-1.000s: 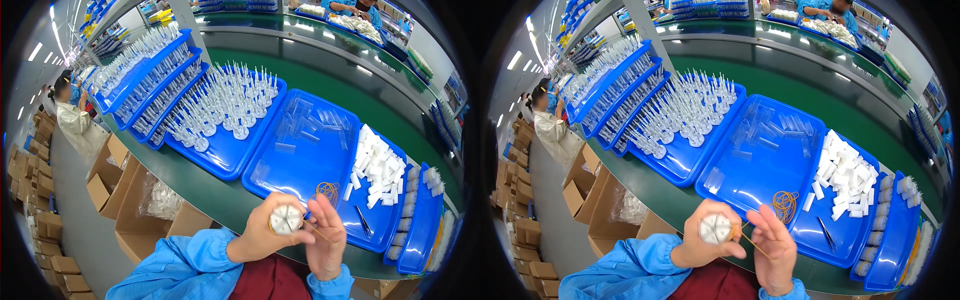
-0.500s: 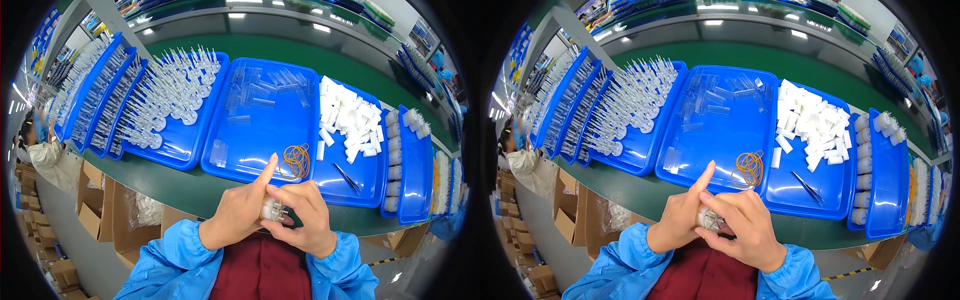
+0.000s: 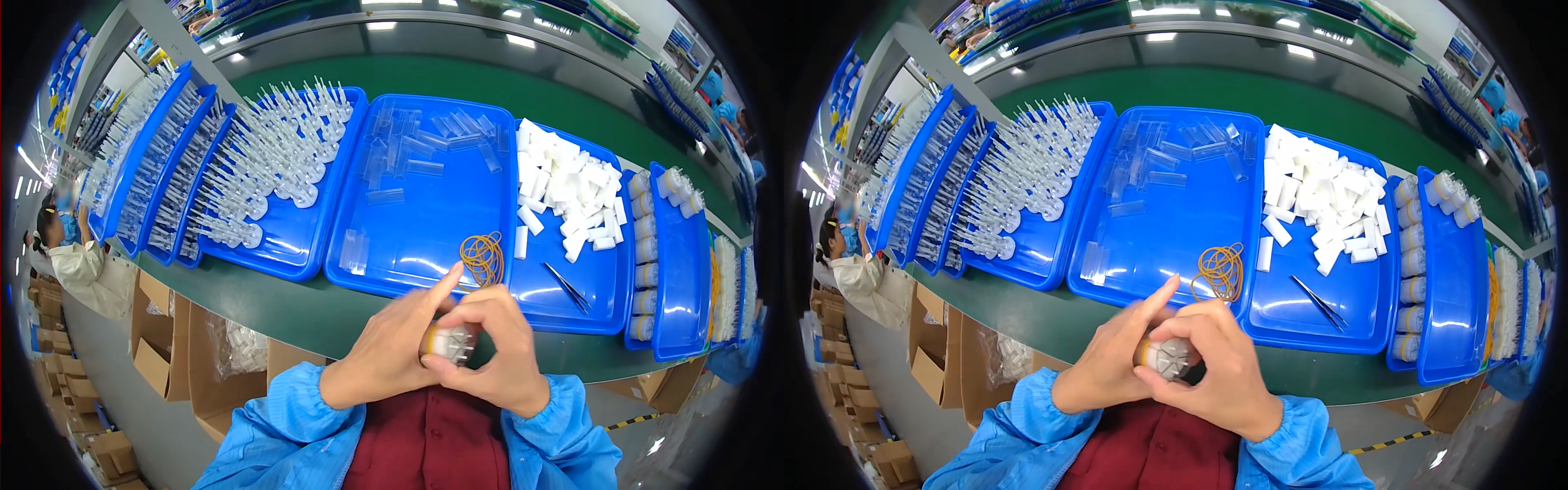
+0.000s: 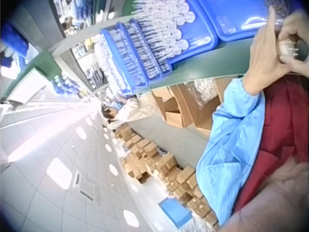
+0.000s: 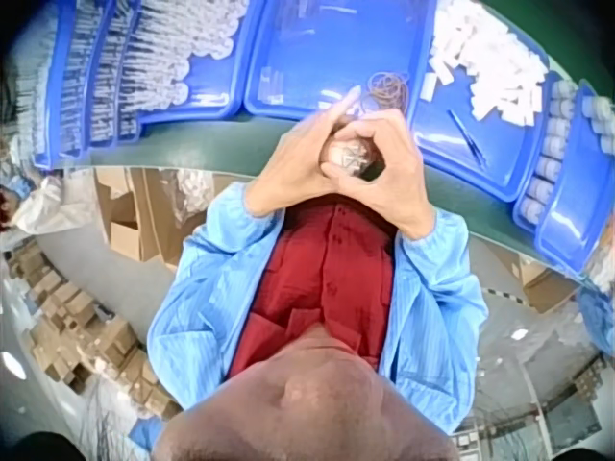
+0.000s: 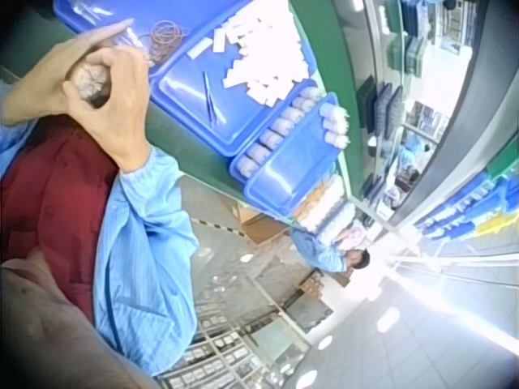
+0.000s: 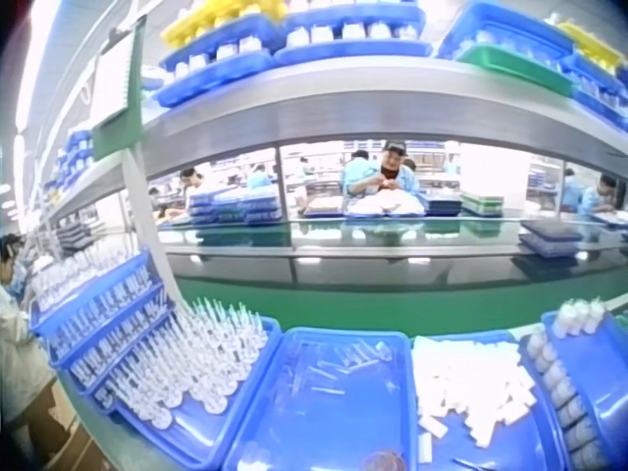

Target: Assembling small white plastic components by inserting them into clear plastic tubes and securing them with a rubber band.

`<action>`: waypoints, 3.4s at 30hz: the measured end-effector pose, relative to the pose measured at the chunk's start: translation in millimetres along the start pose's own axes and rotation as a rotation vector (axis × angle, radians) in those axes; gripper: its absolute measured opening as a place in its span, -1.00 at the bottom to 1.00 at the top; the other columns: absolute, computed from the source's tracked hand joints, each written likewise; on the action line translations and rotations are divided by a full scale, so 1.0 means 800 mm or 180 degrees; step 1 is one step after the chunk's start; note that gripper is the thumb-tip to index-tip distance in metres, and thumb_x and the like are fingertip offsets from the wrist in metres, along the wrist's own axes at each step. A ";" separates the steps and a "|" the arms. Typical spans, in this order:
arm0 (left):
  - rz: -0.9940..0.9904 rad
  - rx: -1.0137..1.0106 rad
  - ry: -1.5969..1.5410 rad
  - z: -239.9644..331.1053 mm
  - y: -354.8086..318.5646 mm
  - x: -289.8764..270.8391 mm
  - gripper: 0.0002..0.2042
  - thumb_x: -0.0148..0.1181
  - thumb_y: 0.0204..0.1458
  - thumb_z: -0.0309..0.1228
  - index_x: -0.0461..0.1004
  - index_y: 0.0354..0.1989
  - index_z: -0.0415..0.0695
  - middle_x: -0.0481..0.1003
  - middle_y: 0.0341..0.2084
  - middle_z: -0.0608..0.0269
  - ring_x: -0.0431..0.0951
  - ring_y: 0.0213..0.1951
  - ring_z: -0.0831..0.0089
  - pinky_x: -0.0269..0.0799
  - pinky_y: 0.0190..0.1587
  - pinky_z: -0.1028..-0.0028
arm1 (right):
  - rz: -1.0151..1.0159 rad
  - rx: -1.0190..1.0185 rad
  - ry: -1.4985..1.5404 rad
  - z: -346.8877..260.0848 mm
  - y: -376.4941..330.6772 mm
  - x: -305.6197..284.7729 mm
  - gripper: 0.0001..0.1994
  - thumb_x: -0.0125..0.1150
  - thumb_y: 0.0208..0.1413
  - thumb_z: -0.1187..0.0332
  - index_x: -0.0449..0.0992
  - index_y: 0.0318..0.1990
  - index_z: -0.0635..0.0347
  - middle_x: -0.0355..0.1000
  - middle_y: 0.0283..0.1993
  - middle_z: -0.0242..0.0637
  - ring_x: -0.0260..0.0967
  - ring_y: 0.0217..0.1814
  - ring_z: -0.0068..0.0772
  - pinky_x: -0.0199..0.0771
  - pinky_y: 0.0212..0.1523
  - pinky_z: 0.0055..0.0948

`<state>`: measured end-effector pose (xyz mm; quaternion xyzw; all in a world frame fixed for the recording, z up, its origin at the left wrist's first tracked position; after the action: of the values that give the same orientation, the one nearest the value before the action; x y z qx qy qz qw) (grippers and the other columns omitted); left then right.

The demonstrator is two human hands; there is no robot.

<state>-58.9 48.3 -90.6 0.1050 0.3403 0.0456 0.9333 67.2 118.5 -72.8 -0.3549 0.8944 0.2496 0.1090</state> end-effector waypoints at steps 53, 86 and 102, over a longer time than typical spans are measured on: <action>0.0175 -0.1592 -0.2866 -0.015 -0.003 0.030 -0.55 0.21 0.09 -0.68 0.34 0.18 -0.37 0.42 0.09 -0.05 0.59 -0.05 0.35 0.59 -0.07 0.44 | 0.2237 0.1819 -0.2808 0.156 -0.090 -0.560 -0.48 0.41 0.08 0.39 0.44 0.21 0.24 0.51 0.08 -0.12 0.51 -0.03 -0.32 0.51 0.00 -0.38; 0.0028 -0.1600 -0.2549 -0.032 -0.004 0.010 -0.69 0.23 0.19 -0.52 0.46 0.10 -0.33 0.56 -0.04 0.11 0.58 -0.14 0.56 0.51 -0.06 0.54 | 0.0131 -0.0212 -0.2872 0.034 0.121 -0.293 -0.60 0.21 0.00 0.59 0.53 0.06 0.14 0.49 0.04 -0.19 0.45 0.09 -0.12 0.46 0.06 -0.25; 0.1495 0.0074 0.1462 -0.073 -0.039 -0.144 -0.83 0.32 -0.06 -0.62 0.59 -0.26 -0.19 0.54 -0.40 0.12 0.58 -0.37 0.16 0.50 -0.35 0.31 | -0.1037 -0.0651 -0.2478 0.097 0.188 0.022 -0.77 0.27 0.09 0.40 0.57 -0.07 0.13 0.52 -0.16 -0.21 0.49 -0.09 -0.09 0.53 -0.08 -0.16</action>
<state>-184.3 9.7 -68.9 0.1784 0.5089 0.2782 0.7949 -47.6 242.8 -90.0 -0.3797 0.6896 0.4318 0.4403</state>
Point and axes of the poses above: each hand's wrist, its own y-axis towards the middle knuckle, its own x-axis out of the palm, z = x × y, the point moved 5 cm from there along y, towards the middle knuckle
